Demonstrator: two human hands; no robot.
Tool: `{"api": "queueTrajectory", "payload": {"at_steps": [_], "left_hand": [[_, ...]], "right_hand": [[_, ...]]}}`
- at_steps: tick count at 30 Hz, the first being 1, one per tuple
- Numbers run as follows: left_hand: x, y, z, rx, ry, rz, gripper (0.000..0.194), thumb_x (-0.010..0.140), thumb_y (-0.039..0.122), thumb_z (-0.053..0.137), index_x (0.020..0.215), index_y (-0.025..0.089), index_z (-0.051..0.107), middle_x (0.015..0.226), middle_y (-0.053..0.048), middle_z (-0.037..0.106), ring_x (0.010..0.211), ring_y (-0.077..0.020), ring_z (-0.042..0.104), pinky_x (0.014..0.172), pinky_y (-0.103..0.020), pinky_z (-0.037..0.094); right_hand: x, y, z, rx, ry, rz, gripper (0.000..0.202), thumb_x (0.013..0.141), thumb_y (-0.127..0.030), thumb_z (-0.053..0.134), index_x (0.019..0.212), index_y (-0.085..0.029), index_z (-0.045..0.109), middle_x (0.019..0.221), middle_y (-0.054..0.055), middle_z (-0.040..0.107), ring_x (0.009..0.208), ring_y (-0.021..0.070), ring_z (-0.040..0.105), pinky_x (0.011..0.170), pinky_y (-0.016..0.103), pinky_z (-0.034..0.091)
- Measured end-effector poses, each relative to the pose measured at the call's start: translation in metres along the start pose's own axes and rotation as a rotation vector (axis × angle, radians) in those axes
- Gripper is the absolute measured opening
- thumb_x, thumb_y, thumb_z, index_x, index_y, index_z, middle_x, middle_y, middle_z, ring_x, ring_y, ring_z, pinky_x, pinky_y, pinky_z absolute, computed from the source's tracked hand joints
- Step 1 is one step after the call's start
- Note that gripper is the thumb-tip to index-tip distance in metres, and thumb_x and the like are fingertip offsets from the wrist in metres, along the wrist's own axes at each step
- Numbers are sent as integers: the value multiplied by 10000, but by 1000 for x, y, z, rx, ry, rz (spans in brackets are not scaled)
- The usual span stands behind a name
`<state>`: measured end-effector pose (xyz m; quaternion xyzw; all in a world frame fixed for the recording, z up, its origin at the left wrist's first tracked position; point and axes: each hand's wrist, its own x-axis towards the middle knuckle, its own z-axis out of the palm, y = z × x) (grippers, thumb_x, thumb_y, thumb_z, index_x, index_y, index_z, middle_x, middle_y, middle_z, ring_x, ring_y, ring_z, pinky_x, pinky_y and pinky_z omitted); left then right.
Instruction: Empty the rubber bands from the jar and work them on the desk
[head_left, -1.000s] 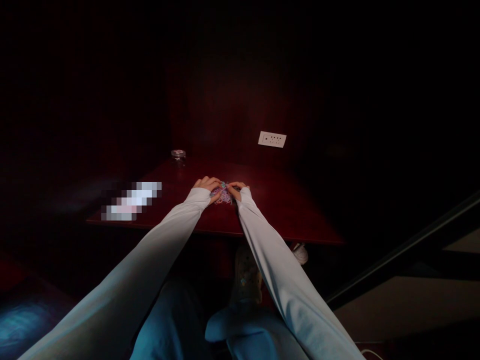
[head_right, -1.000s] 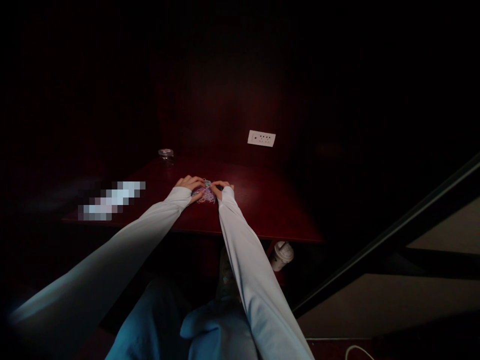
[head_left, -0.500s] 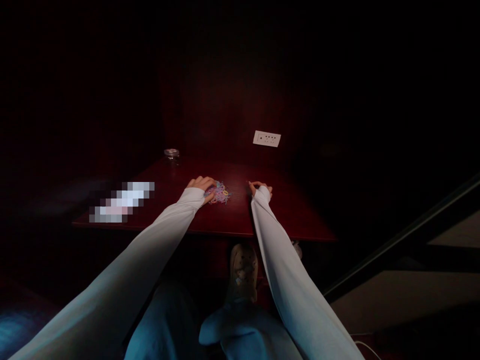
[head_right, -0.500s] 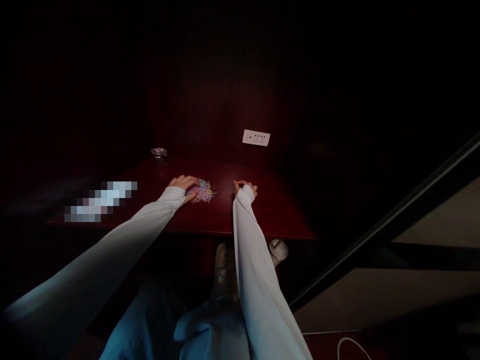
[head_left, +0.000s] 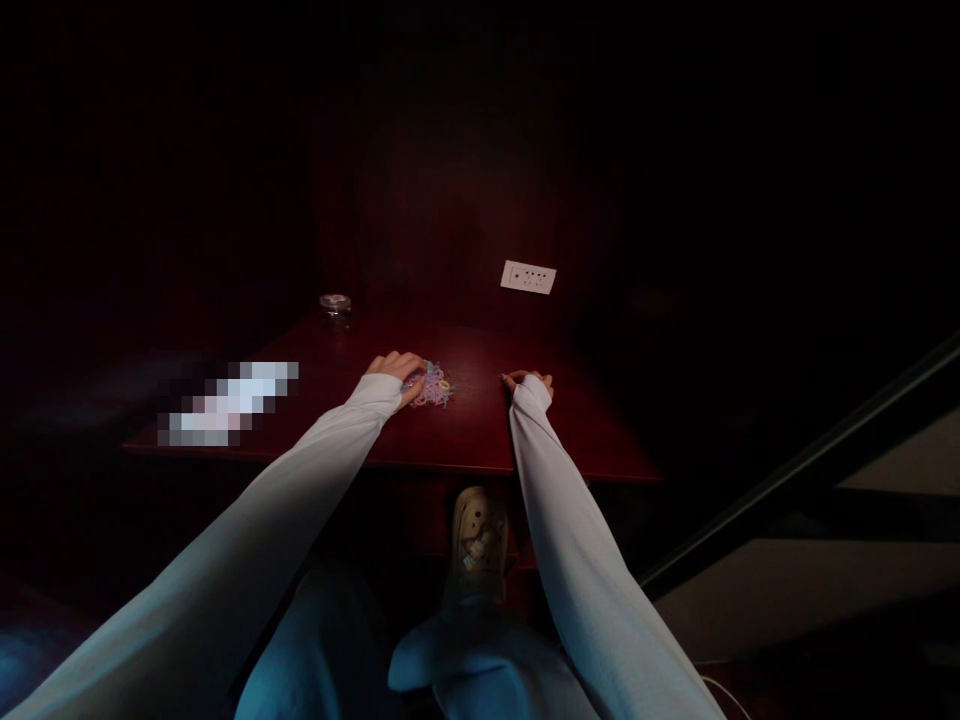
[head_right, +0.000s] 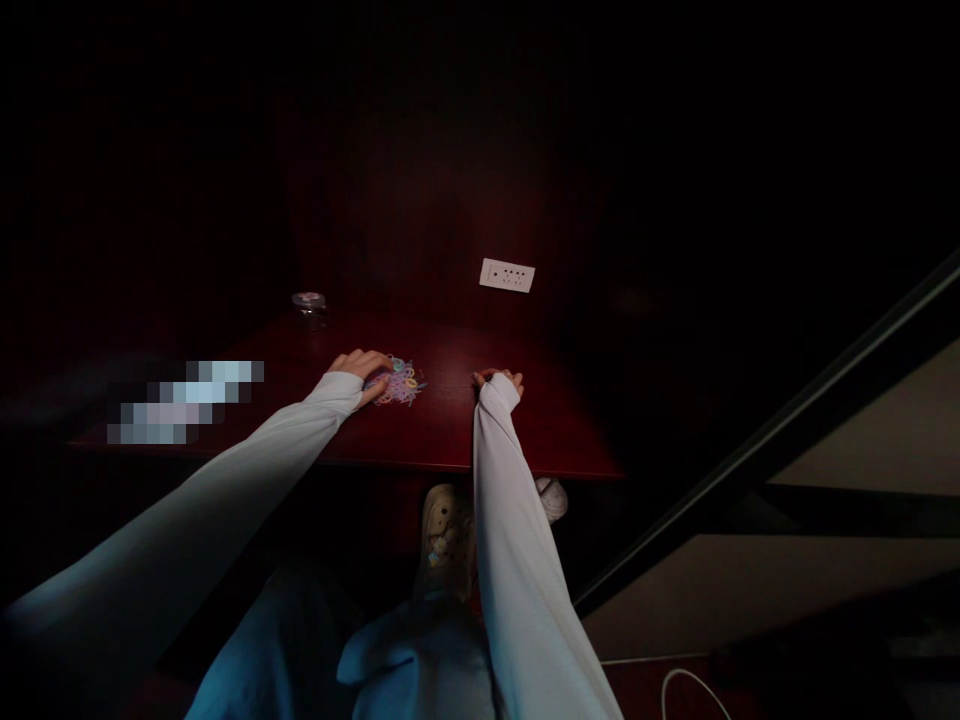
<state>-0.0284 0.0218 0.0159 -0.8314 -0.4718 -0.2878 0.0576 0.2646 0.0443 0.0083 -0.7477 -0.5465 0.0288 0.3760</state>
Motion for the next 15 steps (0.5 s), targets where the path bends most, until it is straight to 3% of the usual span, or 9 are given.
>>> {"api": "queueTrajectory", "payload": {"at_steps": [5,9,12,15], "left_hand": [[-1,-1,1,-15,31,3,233,948,306,483,1094,251,655,1211,-55,710,1054,-267,572,906,-414,398],[-2,0,0,-12,45,-8,246,955,293,462,1087,244,664,1210,-61,709,1049,-278,575,900,-426,403],[0,2,-1,-5,73,-55,298,940,207,437,1141,242,655,1206,-68,710,1062,-283,581,906,-429,402],[3,3,-1,3,103,-128,412,884,101,435,1219,242,630,1207,-75,708,1094,-283,586,908,-421,403]], "right_hand": [[2,6,3,161,179,125,276,891,-381,540,867,-222,764,1014,135,651,1061,314,459,909,455,380],[1,1,-3,71,141,164,348,936,-352,434,904,-202,747,1025,147,652,1054,319,486,879,429,387],[-6,-9,-5,-39,95,-41,363,973,-320,401,897,-190,731,1035,144,666,1040,297,507,888,406,375],[-22,-29,2,-128,17,-452,282,977,-310,460,917,-195,710,1054,137,682,1056,285,515,927,394,355]]}}
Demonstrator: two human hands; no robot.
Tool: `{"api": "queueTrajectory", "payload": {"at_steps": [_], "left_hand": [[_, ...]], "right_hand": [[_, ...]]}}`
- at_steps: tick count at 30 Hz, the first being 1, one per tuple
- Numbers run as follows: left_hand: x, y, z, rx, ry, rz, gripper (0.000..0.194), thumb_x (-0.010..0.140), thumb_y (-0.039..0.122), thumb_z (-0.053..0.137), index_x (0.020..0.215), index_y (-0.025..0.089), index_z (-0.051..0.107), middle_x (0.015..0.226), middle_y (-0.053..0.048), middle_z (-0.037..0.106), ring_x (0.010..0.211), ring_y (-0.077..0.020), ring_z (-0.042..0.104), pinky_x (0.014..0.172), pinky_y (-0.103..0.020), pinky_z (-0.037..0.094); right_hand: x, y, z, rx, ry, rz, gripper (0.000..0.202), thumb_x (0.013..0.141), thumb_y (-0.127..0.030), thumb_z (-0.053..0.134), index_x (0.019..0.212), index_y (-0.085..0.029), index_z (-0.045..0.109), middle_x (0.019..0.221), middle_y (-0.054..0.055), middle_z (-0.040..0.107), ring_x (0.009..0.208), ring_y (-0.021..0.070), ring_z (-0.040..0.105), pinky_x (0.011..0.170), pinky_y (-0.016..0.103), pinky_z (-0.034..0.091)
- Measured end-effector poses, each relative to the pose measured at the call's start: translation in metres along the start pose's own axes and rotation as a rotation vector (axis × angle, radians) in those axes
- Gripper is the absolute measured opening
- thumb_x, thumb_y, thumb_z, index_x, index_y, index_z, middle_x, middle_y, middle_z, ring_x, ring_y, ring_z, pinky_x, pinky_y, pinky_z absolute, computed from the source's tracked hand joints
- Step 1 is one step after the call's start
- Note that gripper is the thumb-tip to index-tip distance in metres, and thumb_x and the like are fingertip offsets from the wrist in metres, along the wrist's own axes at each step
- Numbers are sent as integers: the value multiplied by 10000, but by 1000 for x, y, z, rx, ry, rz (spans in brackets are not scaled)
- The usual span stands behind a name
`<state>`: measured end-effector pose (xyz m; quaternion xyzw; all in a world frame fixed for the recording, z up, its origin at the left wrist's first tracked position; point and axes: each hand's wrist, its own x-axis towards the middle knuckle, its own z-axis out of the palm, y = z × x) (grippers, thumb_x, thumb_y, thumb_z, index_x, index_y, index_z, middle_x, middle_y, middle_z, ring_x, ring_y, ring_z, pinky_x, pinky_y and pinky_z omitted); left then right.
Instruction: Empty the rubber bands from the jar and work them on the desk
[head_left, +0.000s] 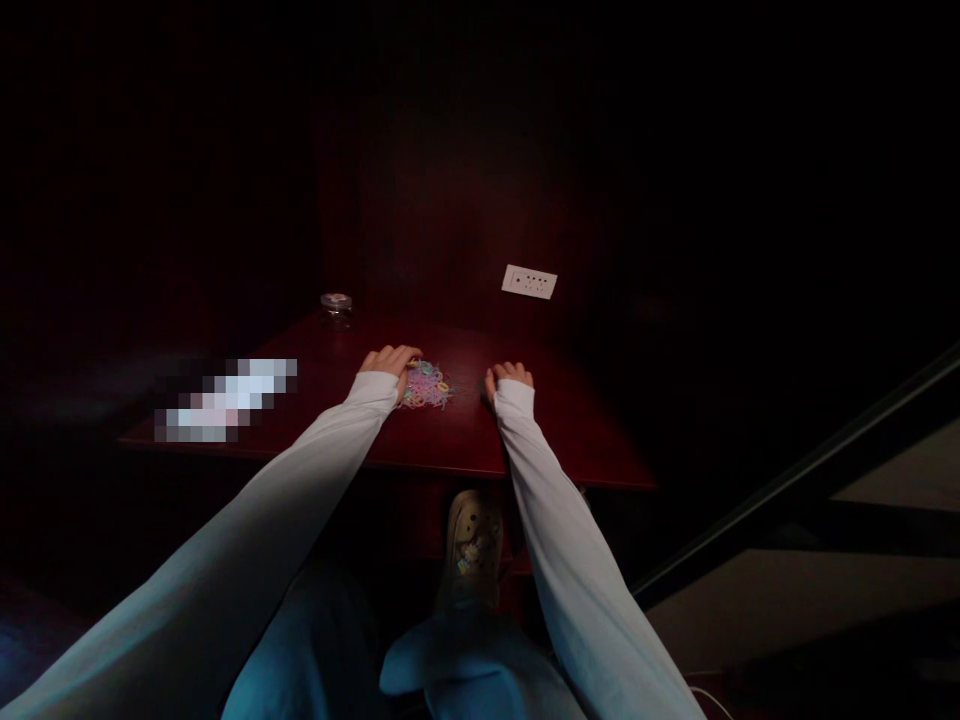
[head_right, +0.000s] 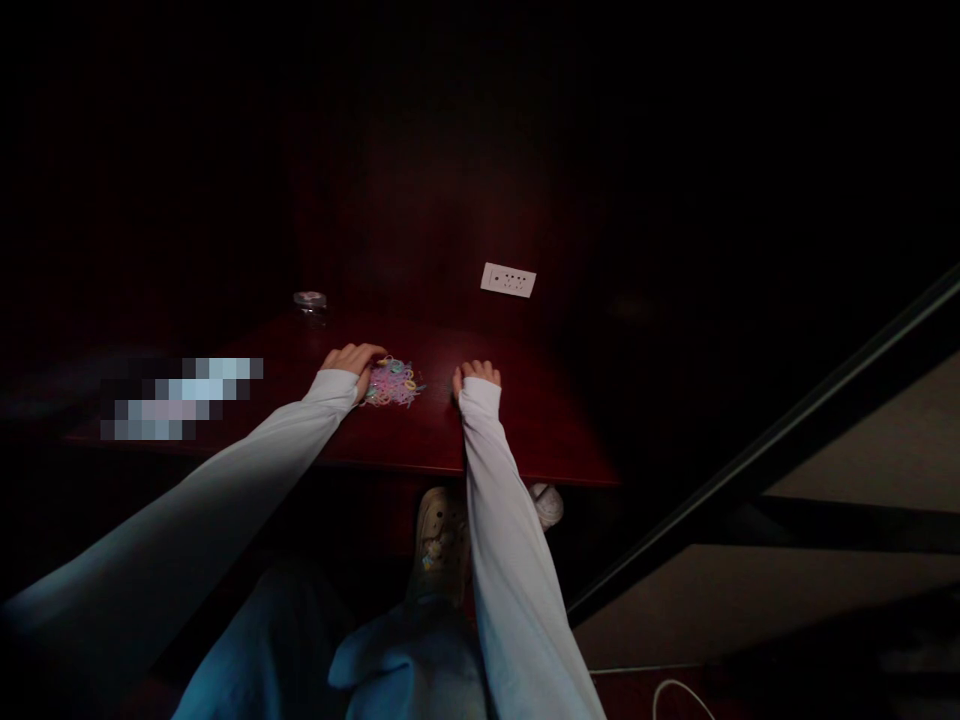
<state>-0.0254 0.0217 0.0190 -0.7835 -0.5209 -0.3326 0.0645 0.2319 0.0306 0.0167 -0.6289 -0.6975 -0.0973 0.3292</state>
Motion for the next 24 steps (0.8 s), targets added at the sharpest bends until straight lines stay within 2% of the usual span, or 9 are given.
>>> {"api": "queueTrajectory", "payload": {"at_steps": [2,5,8,10,14,18,21,24], "left_hand": [[1,0,-1,5,-8,-15,449,853,69,447,1223,248,626,1212,-76,706,1099,-288,587,907,-421,405],[2,1,-2,10,-29,-3,452,833,57,453,1202,251,627,1218,-77,708,1101,-297,587,914,-432,405],[2,2,-2,14,-24,-18,449,826,56,448,1197,238,624,1204,-90,710,1112,-301,585,927,-436,405],[2,3,-2,6,-14,-33,450,818,55,448,1188,242,623,1187,-89,714,1112,-302,584,934,-440,405],[1,-2,-4,-20,61,-99,448,800,47,439,1144,270,619,1151,-63,721,1086,-306,583,925,-448,407],[-1,-13,-9,11,180,-263,338,831,79,415,1024,256,628,1107,-75,702,1049,-314,577,886,-453,406],[-3,-16,-9,80,137,-245,228,850,141,454,929,245,641,1032,-96,686,1029,-331,561,875,-471,405],[-2,-13,-6,137,41,-114,187,830,156,505,918,246,643,1016,-100,688,1038,-330,549,874,-467,406]], "right_hand": [[-5,-23,4,-7,-40,-198,247,987,-314,476,974,-208,699,1076,128,687,1062,279,518,946,391,346],[-11,-54,10,29,-51,-288,246,1006,-316,467,1085,-230,683,1146,111,673,1075,271,526,933,373,363],[-14,-69,13,105,-124,-354,230,992,-292,510,1137,-257,684,1210,75,658,1094,253,536,918,345,393],[-12,-68,14,151,-147,-336,211,969,-274,547,1116,-267,700,1213,56,655,1101,240,541,935,333,408],[-8,-56,15,217,-99,-184,193,942,-260,573,1063,-254,724,1160,57,657,1096,236,549,967,333,427],[-10,-54,10,228,-116,-225,202,944,-255,562,1059,-260,728,1136,52,666,1089,229,556,971,324,429],[-14,-66,8,230,-157,-296,202,937,-250,567,1061,-261,727,1144,52,669,1096,231,556,963,323,428],[-17,-87,13,321,-109,-215,239,938,-228,539,1095,-265,716,1155,49,661,1106,225,557,978,322,425]]}}
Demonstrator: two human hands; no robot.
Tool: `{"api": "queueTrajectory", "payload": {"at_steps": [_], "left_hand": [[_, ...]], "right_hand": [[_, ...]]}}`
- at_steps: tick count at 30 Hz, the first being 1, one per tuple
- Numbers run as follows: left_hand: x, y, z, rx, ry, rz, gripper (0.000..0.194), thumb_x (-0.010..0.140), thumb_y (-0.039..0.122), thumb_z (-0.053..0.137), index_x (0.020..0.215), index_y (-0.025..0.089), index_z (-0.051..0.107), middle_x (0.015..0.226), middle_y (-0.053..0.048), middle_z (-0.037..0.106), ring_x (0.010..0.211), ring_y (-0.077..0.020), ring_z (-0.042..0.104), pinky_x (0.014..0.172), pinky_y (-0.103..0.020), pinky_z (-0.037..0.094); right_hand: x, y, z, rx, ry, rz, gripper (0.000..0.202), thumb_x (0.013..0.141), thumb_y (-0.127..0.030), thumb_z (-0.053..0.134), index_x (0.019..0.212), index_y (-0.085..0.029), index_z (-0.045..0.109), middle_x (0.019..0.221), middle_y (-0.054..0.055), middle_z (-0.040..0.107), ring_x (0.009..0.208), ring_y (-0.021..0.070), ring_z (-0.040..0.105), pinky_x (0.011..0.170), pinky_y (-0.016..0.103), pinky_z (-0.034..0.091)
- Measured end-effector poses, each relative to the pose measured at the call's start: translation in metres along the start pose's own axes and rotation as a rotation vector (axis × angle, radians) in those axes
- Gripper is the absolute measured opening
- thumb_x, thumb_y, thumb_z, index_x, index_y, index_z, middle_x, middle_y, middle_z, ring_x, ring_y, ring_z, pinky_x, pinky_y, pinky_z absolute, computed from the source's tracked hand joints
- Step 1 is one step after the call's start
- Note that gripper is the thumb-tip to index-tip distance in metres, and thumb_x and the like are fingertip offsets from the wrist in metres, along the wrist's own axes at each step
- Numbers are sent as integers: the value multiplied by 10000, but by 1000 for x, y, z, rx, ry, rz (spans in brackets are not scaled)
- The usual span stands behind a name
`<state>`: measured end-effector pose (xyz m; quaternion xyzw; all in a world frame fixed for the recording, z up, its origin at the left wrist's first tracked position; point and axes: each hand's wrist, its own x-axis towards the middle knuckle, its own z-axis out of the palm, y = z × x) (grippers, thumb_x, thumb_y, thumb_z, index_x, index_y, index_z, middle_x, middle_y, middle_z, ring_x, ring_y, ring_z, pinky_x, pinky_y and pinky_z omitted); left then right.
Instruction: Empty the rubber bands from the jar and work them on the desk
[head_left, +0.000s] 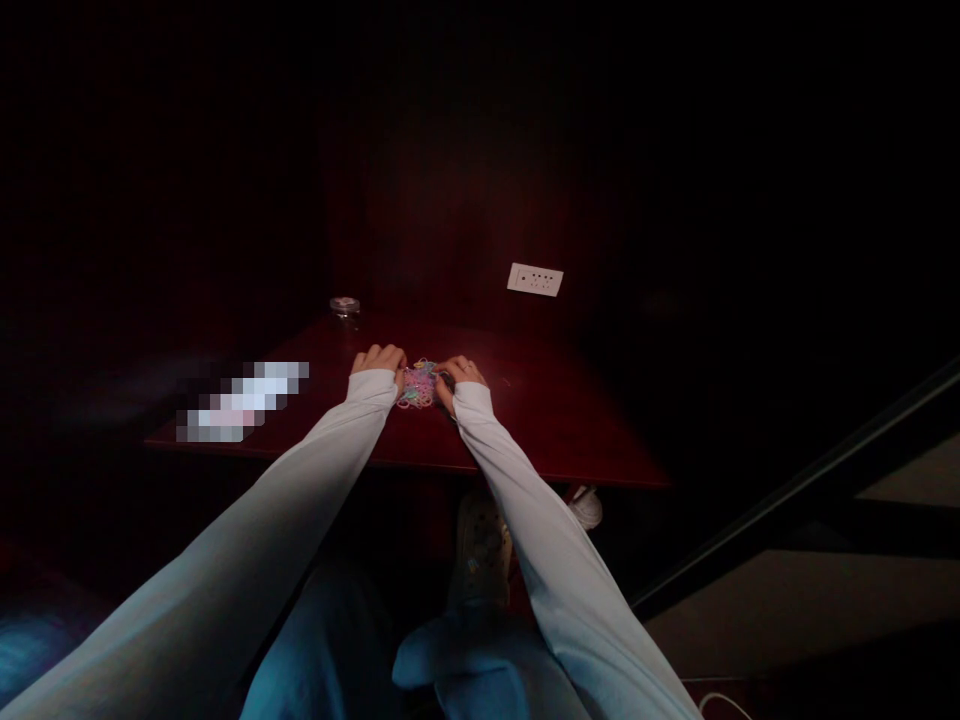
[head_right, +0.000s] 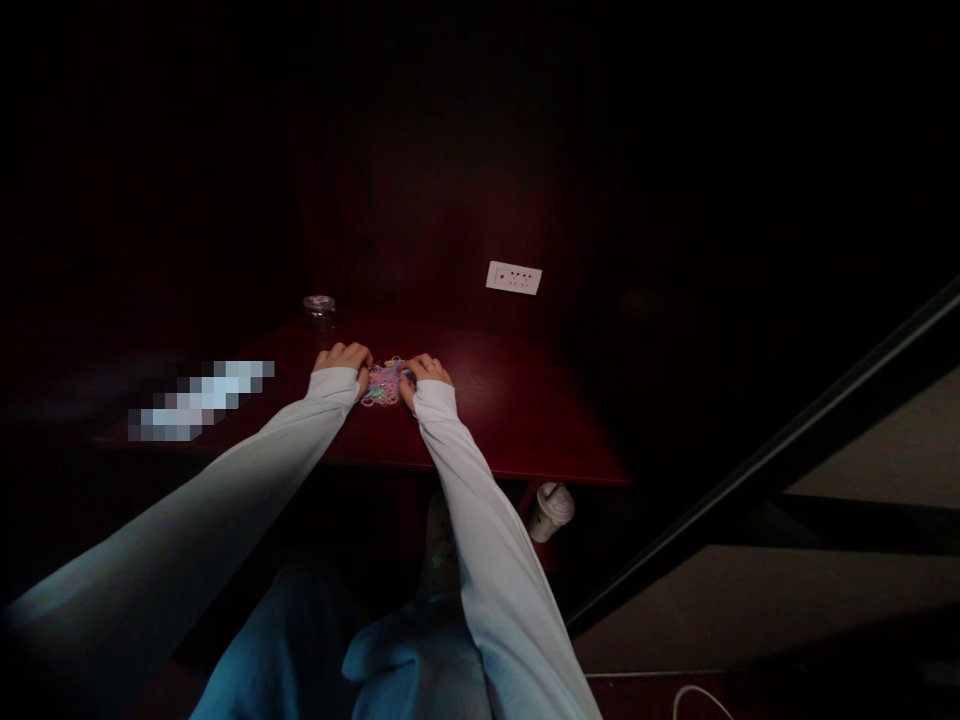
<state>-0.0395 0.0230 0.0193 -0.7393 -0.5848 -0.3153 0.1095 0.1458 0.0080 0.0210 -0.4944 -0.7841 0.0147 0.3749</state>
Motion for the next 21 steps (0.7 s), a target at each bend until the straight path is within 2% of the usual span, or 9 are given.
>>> {"api": "queueTrajectory", "payload": {"at_steps": [2,4,7,10,14,21], "left_hand": [[1,3,2,23,-48,63,199,825,140,507,925,248,640,1040,-94,693,1049,-318,549,873,-453,407],[2,4,3,29,-67,59,216,836,130,493,939,251,639,1056,-87,698,1052,-310,553,867,-443,411],[2,4,2,22,-60,16,243,851,123,474,964,255,643,1066,-82,705,1052,-309,560,862,-443,414],[0,4,0,15,-59,43,216,891,168,468,971,250,652,1079,-88,708,1044,-306,567,870,-444,415],[-2,5,1,41,-68,76,182,918,250,482,975,232,654,1086,-94,704,1040,-299,573,871,-434,421],[0,-1,11,-13,-129,86,182,934,262,475,979,234,649,1113,-84,702,1064,-287,574,860,-409,444]], "right_hand": [[4,-9,10,81,83,90,275,937,-201,506,1112,-262,709,1159,48,650,1114,215,555,991,318,421],[7,-12,18,125,106,148,277,921,-198,518,1103,-272,713,1160,43,648,1116,221,549,991,330,415],[10,-5,22,150,124,253,247,896,-220,558,1058,-287,731,1152,41,657,1105,238,536,981,352,404],[11,7,22,186,129,362,225,888,-230,565,1012,-269,748,1124,57,672,1084,233,539,989,345,396],[12,17,23,202,107,371,226,884,-231,567,1003,-258,757,1101,59,685,1084,223,549,999,334,390],[12,19,26,212,100,351,225,885,-230,560,985,-261,759,1079,63,674,1077,230,538,976,327,390]]}}
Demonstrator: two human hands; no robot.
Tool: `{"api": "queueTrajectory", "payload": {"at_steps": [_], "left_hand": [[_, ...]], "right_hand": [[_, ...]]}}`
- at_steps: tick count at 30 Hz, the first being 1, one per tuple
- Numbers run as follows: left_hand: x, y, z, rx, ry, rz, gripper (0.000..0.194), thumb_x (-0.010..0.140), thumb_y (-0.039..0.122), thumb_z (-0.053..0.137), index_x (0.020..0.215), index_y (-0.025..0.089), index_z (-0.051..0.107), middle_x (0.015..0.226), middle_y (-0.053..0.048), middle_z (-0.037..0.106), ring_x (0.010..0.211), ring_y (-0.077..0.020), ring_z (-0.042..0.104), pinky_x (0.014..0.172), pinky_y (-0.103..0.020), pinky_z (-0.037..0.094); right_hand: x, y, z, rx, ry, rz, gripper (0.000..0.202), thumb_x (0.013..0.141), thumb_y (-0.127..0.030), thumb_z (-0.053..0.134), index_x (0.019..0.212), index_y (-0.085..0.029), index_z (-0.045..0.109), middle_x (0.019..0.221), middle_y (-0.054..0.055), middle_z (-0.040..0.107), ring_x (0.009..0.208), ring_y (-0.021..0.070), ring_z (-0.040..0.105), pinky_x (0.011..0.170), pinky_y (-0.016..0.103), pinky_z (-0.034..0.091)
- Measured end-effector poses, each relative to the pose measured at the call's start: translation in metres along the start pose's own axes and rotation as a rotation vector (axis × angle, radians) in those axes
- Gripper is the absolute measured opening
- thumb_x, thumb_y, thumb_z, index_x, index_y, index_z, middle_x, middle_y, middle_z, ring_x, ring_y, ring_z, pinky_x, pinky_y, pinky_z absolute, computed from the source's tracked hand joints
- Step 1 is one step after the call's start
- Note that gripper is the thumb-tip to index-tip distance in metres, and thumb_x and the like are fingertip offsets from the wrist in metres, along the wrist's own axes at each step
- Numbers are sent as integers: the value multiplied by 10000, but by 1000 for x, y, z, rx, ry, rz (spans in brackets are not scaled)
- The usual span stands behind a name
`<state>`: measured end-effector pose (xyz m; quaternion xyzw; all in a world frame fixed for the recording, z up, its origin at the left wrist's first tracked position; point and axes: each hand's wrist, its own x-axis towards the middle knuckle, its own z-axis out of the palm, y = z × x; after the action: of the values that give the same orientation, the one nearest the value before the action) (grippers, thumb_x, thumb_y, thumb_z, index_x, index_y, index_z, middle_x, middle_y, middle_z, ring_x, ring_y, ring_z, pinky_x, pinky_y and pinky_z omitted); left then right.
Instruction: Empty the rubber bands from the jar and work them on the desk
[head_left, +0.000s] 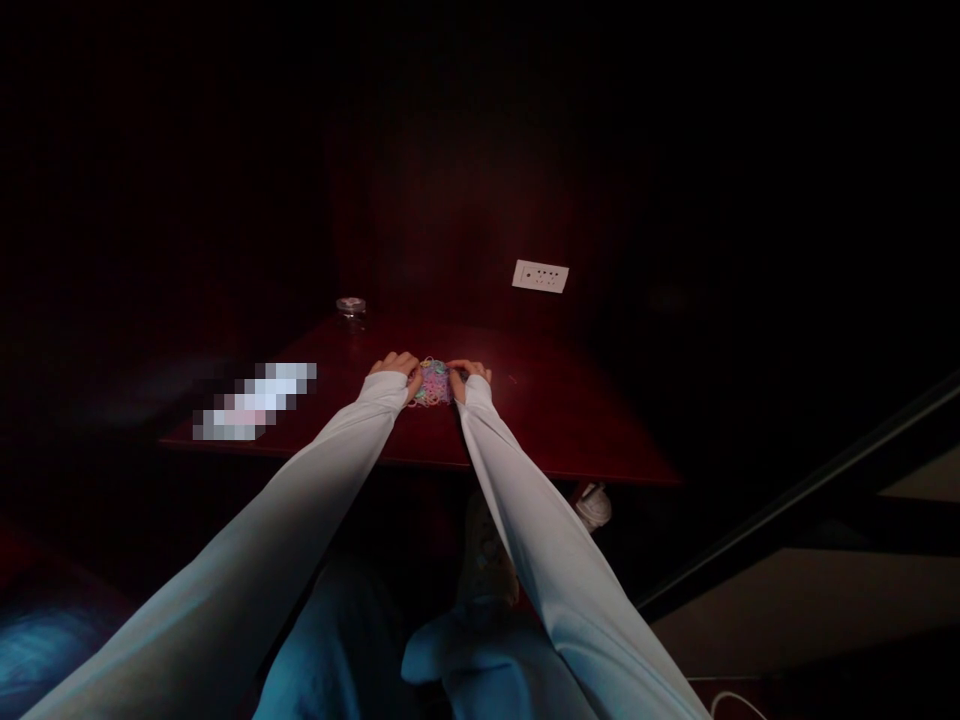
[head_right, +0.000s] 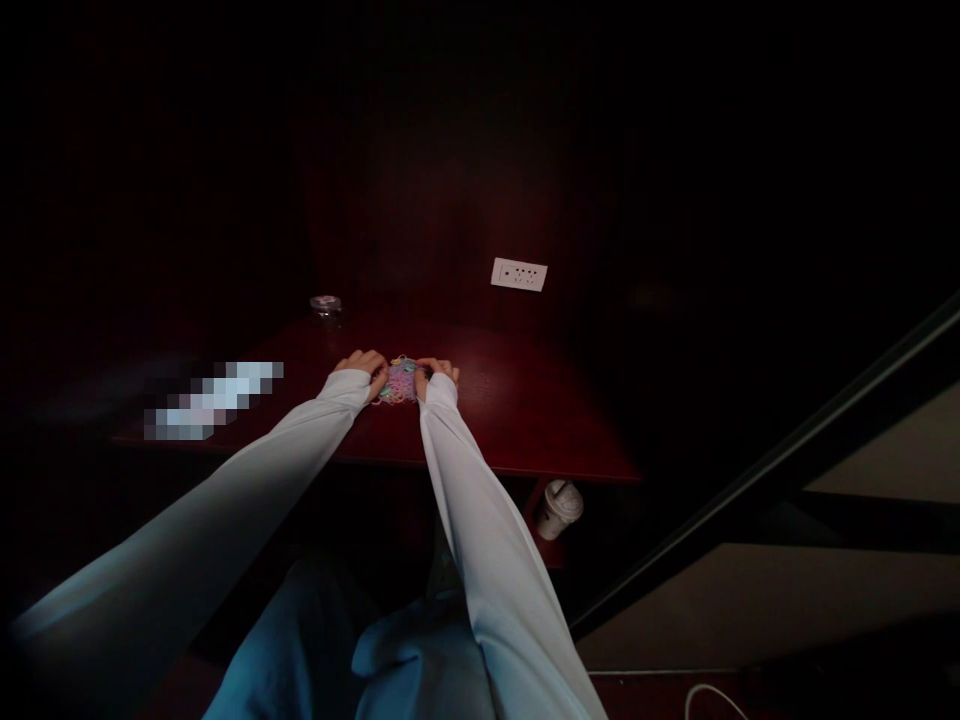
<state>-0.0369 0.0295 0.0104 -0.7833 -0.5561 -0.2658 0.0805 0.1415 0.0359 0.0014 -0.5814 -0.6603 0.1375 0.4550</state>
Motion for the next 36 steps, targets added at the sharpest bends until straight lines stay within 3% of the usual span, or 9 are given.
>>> {"api": "queueTrajectory", "payload": {"at_steps": [10,19,30,36], "left_hand": [[2,-1,2,-74,-16,47,198,982,285,442,979,233,632,1130,-82,687,1062,-271,556,867,-398,468],[7,-11,11,-276,162,49,247,1003,315,407,934,223,625,1097,-76,676,998,-247,573,918,-386,471],[8,-8,6,-278,186,123,203,990,290,450,950,222,637,1178,-77,674,998,-245,565,943,-385,478],[9,-10,8,-295,218,124,222,995,285,434,951,215,640,1156,-87,678,1002,-249,575,968,-407,468]], "right_hand": [[0,0,-2,12,0,0,193,886,-210,575,955,-242,752,1057,56,670,1058,221,538,981,329,374],[-3,-3,-1,25,-1,-60,183,889,-234,614,978,-254,774,1062,46,679,1065,218,545,990,339,373],[-6,-7,4,80,-47,-149,224,863,-499,725,920,-305,820,1042,39,643,1090,220,515,956,335,407],[-2,-1,7,74,-40,-141,127,821,-417,785,814,-293,813,1053,34,650,1113,228,526,989,354,406]]}}
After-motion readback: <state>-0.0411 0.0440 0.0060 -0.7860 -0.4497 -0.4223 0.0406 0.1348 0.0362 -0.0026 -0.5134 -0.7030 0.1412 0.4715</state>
